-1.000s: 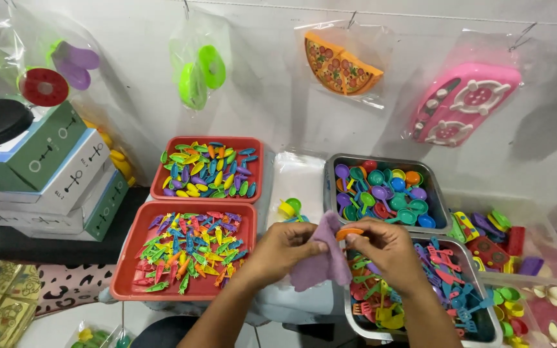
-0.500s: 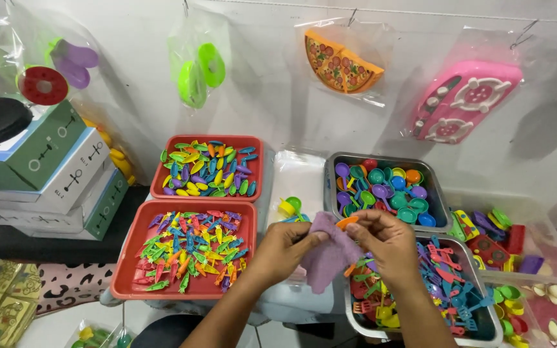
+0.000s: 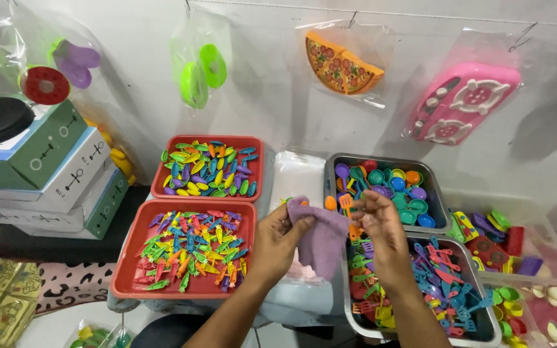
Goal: The person wipes various small plastic toys, including a blue camera, a yellow cup, and orange utensils, using a purple cloth. They then place the cleaned items into a clear plastic bag.
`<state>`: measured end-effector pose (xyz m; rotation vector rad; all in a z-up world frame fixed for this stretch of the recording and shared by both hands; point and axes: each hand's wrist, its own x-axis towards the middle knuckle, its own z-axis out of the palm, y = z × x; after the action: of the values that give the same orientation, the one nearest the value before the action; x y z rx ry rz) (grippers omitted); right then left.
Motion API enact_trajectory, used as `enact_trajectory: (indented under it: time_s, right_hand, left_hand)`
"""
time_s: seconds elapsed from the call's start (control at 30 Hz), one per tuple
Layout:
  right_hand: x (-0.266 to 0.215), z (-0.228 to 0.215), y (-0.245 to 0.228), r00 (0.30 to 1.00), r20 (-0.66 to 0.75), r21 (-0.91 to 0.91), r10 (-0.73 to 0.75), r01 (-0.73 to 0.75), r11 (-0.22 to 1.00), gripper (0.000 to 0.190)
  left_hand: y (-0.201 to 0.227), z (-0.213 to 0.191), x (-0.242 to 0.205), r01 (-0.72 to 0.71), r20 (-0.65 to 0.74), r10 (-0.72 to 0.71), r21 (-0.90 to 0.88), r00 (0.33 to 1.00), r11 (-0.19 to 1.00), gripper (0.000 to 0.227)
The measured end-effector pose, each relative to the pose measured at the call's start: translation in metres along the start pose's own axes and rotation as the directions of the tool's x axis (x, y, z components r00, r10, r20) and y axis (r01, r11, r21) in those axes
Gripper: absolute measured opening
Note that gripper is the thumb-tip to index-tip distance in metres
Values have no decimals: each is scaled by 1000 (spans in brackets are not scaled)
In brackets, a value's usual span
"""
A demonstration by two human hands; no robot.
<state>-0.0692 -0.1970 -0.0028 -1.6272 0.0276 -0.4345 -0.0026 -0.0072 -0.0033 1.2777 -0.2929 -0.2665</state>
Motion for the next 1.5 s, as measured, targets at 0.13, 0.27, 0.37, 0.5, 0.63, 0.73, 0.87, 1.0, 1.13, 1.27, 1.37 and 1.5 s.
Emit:
enact_trajectory:
  time_s: [0.13,0.27,0.37,0.5,0.63,0.73,0.87,1.0,1.13,1.27,1.37,1.5]
  right_hand:
    - [-4,-10,35,961,206,45,183,-197,979,29]
    - [-13,7,52,978,123,20,170,-173,985,33]
    - [-11,9,58,986,39,105,160,-163,981,44]
    - [-9,3,63,979,25,307,202,-200,931,28]
    - [-8,-1,64,970,75,609,229,-227,760,36]
    - [-11,18,22,974,-9,234,225,-217,948,37]
    - [-7,13,37,990,-51,290,130,-110,951,46]
    - [-6,1,41,987,-73,137,143,-132,982,31]
    - [-2,-11,45,992,-57,96,114,-108,990,23]
    - [1,-13,30,987,-79,148,142,-129,981,18]
    - [2,-18,29,989,-101,182,110,-90,979,14]
    - [0,-18,23,999,-42,199,32,-23,980,16]
  left_hand:
    - [-5,1,-3,-9,-201,18,46,979,999,27]
    - [-14,4,1,45,-169,-62,-106,984,993,30]
    - [-16,5,1,68,-114,-96,-229,989,971,46]
    - [-17,0,3,22,-42,-35,-279,998,960,29]
    - [-7,-4,3,4,-42,-12,-185,999,983,29]
    - [-26,-3,5,-1,-13,-2,-258,1000,966,24]
    - [-30,-1,5,47,66,-24,-374,998,926,24]
    - [-12,-2,4,84,4,-85,-218,996,972,28]
    - [-16,-10,9,-13,-19,9,-235,1000,972,26]
    - [8,-19,12,9,-187,-32,-121,982,993,37]
    - [5,-32,21,6,-165,-24,-109,986,994,27]
    - [1,-34,22,224,-26,-281,-537,959,813,40]
